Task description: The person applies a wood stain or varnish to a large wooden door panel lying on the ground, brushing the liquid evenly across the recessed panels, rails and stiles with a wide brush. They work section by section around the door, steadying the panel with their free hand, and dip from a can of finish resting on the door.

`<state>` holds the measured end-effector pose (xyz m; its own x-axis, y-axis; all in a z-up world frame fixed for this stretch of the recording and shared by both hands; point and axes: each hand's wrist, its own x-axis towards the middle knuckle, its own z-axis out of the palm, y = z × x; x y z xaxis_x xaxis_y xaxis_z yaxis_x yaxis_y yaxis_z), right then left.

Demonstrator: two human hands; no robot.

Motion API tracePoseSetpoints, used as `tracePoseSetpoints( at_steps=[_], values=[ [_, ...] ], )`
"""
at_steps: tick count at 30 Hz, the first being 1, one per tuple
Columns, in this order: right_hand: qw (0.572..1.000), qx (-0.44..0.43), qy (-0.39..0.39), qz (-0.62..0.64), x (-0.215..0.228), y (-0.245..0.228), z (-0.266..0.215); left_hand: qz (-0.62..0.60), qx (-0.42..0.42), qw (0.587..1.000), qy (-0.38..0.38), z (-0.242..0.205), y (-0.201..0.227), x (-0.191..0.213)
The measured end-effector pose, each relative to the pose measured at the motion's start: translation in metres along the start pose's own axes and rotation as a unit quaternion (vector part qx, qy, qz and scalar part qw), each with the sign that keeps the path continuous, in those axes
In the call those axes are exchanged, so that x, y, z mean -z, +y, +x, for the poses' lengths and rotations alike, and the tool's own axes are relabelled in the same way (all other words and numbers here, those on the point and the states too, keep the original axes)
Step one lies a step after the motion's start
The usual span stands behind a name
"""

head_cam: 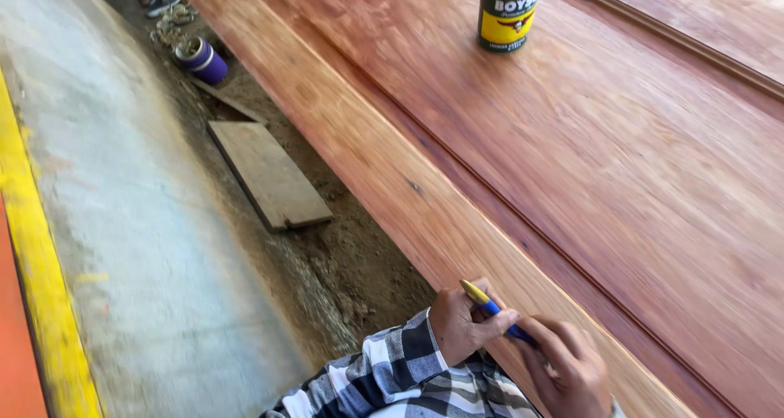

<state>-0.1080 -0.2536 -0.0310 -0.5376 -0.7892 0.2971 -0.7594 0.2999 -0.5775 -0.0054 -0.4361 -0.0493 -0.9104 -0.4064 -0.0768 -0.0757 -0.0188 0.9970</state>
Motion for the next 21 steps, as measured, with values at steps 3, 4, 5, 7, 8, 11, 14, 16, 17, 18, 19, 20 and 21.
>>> tracePoseSetpoints(
  at_steps=[3, 4, 5, 7, 8, 11, 14, 16, 17, 18, 19, 20, 21],
  values=[
    [0.995, -0.039, 0.085, 0.028, -0.004, 0.026, 0.013, 0.014, -0.065, 0.997, 0.048, 0.058, -0.016, 0.055],
    [0.993, -0.036, 0.112, 0.032, -0.003, 0.041, 0.012, 0.016, -0.127, 0.987, 0.1, 0.079, -0.024, 0.073],
    [0.993, -0.05, 0.104, 0.031, -0.008, 0.051, -0.002, 0.012, -0.113, 0.989, 0.094, 0.091, -0.021, 0.095],
    [0.887, -0.19, 0.043, 0.418, -0.023, 0.074, -0.021, -0.135, -0.093, 0.974, 0.154, 0.129, -0.012, 0.146],
    [0.885, -0.196, 0.052, 0.42, -0.035, 0.087, -0.021, -0.131, -0.089, 0.977, 0.144, 0.149, -0.009, 0.163],
    [0.826, -0.187, -0.171, 0.504, -0.078, 0.114, -0.045, -0.051, -0.028, 0.979, 0.195, 0.202, -0.014, 0.197],
    [0.708, -0.207, -0.294, 0.607, -0.153, 0.148, -0.069, -0.178, -0.022, 0.974, 0.135, 0.265, -0.025, 0.207],
    [0.692, -0.18, -0.375, 0.591, -0.217, 0.164, -0.094, -0.192, 0.034, 0.98, 0.026, 0.304, -0.031, 0.203],
    [0.686, -0.204, -0.351, 0.604, -0.218, 0.124, -0.076, -0.192, 0.06, 0.98, 0.0, 0.318, -0.038, 0.203],
    [0.711, -0.196, -0.285, 0.612, -0.22, 0.086, -0.056, -0.173, 0.06, 0.981, -0.06, 0.33, -0.045, 0.201],
    [0.745, -0.186, -0.213, 0.605, -0.223, 0.063, -0.031, -0.16, 0.046, 0.978, -0.129, 0.35, -0.055, 0.193],
    [0.749, -0.207, -0.183, 0.603, -0.246, 0.046, -0.03, -0.167, 0.058, 0.971, -0.162, 0.361, -0.072, 0.185],
    [0.74, -0.21, -0.183, 0.612, -0.255, 0.038, -0.024, -0.177, 0.088, 0.963, -0.184, 0.369, -0.081, 0.181]
  ],
)
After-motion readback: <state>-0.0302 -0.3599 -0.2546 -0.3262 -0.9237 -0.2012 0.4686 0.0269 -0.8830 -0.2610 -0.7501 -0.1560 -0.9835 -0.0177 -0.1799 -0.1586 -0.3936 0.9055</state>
